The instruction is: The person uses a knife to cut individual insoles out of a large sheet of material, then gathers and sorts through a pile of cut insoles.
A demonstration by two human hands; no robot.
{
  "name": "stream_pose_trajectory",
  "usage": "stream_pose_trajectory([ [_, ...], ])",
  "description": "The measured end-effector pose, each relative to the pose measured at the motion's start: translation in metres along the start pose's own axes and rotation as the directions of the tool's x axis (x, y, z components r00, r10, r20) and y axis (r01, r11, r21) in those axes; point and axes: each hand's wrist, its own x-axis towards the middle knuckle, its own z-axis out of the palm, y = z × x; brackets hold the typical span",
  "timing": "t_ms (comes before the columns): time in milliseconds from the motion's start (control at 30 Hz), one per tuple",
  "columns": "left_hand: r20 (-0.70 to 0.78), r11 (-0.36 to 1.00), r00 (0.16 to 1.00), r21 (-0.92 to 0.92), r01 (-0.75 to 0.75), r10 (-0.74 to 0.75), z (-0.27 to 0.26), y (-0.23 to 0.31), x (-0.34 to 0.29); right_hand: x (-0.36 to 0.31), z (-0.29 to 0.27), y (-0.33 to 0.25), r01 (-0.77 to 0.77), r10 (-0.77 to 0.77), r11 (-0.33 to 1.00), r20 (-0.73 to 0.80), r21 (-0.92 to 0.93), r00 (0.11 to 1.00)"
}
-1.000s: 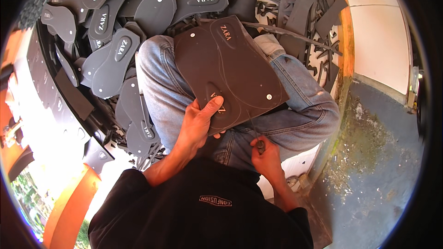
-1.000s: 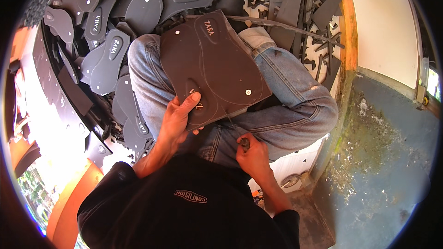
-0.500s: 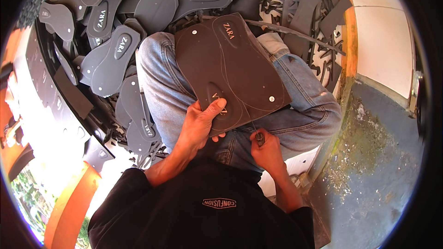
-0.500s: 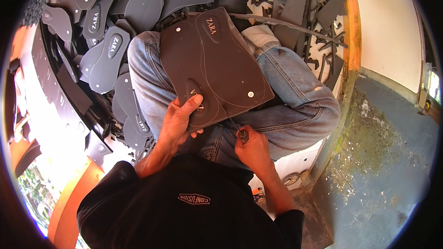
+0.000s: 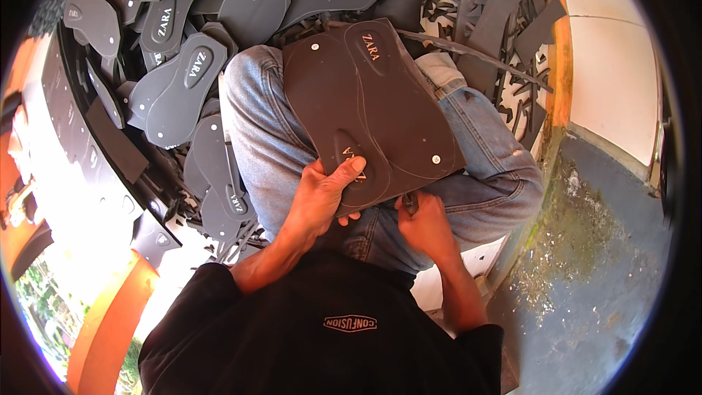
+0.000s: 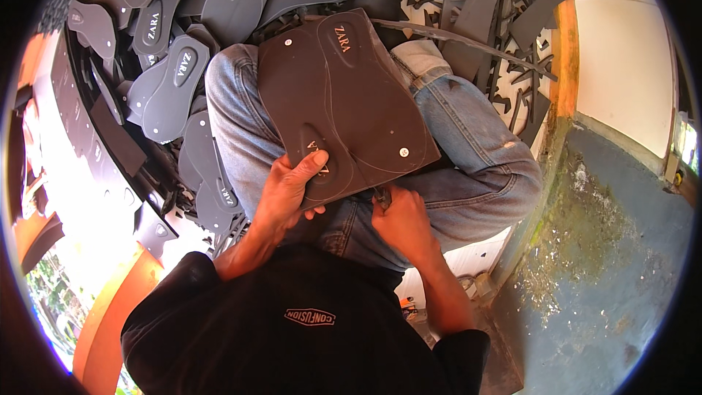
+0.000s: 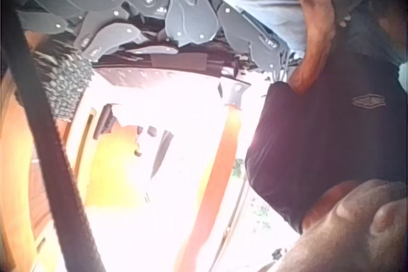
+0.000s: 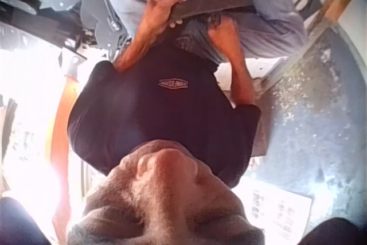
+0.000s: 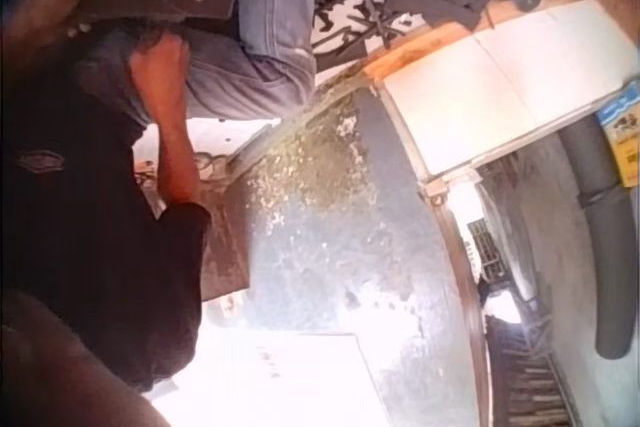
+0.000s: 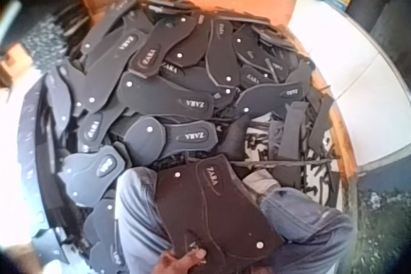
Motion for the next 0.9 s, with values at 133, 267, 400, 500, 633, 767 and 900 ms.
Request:
stream_pose_trajectory([
  [133,-0.002,1.0,1.0,-0.013,-0.001,0.001,-0.001,-0.001,0.0,0.011,-0.002,-0.004,-0.037,0.038,0.999,0.046,-0.019,0.998],
  [267,-0.011,1.0,1.0,-0.025,0.0,0.0,0.002,-0.001,0.001,0.016,0.005,-0.006,-0.049,0.049,0.999,0.003,-0.001,0.999],
  [400,-0.003,0.999,1.0,-0.031,-0.008,0.008,0.003,-0.002,0.001,0.02,0.004,-0.019,-0.14,0.138,0.989,0.028,0.049,0.99],
  [500,-0.006,0.998,1.0,-0.056,-0.023,0.023,0.005,-0.002,0.002,0.026,0.015,-0.009,-0.017,0.013,0.991,0.026,0.13,1.0],
  [633,-0.024,0.997,1.0,-0.075,-0.012,0.01,0.012,0.0,0.004,0.033,0.018,-0.019,0.063,-0.048,0.988,-0.107,0.139,0.993],
  [767,-0.012,0.994,1.0,-0.108,-0.012,0.011,0.014,-0.002,0.008,0.042,0.024,-0.012,0.085,-0.067,0.978,-0.1,0.193,0.993],
  [900,-0.027,0.993,1.0,-0.118,-0.015,0.011,0.018,0.0,0.01,0.049,0.023,-0.024,0.063,-0.046,0.966,-0.072,0.25,0.996],
])
